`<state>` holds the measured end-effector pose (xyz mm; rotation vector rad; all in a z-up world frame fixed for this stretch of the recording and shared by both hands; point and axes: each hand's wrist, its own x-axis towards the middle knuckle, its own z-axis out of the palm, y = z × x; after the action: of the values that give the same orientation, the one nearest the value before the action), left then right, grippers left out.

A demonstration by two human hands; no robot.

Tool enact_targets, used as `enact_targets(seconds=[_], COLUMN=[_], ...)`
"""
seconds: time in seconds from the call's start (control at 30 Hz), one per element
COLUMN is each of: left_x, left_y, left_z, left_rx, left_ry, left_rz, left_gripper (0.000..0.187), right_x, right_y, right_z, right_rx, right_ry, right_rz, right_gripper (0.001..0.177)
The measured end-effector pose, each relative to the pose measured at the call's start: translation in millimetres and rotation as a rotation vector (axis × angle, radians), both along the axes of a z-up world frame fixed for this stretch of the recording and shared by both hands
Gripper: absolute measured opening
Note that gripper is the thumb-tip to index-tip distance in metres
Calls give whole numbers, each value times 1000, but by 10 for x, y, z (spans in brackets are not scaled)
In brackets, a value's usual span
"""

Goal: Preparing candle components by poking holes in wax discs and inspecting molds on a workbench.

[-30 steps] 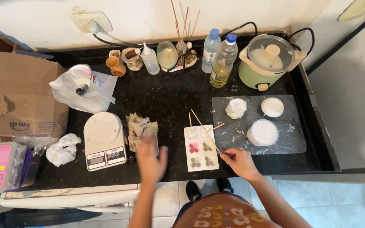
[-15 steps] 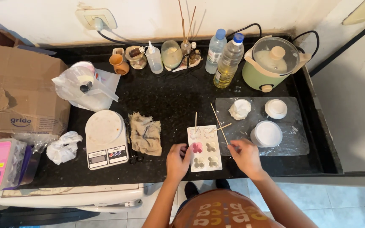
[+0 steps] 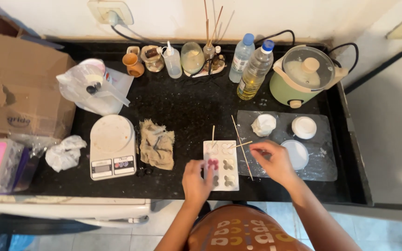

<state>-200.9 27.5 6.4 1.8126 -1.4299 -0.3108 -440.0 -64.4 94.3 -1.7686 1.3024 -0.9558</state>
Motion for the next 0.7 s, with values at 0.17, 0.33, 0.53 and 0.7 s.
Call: enact_targets(seconds=[0.17, 0.33, 0.53, 0.7], left_x=[-440, -773, -885, -903], left_y=[125, 137, 148, 138], left_z=[435, 309, 231, 144], left_rx=[-70, -68, -78, -103], left_ry=[-44, -149, -239, -246], left_rz=[-299, -299, -192, -174], left_gripper=[42, 63, 64, 64], right_x=[134, 188, 268, 272], right_y=[-264, -516, -588, -517], right_z=[78, 22, -87, -224], right_rx=[-109, -127, -263, -361], right_ry=[6, 27, -143, -161], right_rz=[403, 690, 671, 515], right_gripper=[22, 21, 5, 4])
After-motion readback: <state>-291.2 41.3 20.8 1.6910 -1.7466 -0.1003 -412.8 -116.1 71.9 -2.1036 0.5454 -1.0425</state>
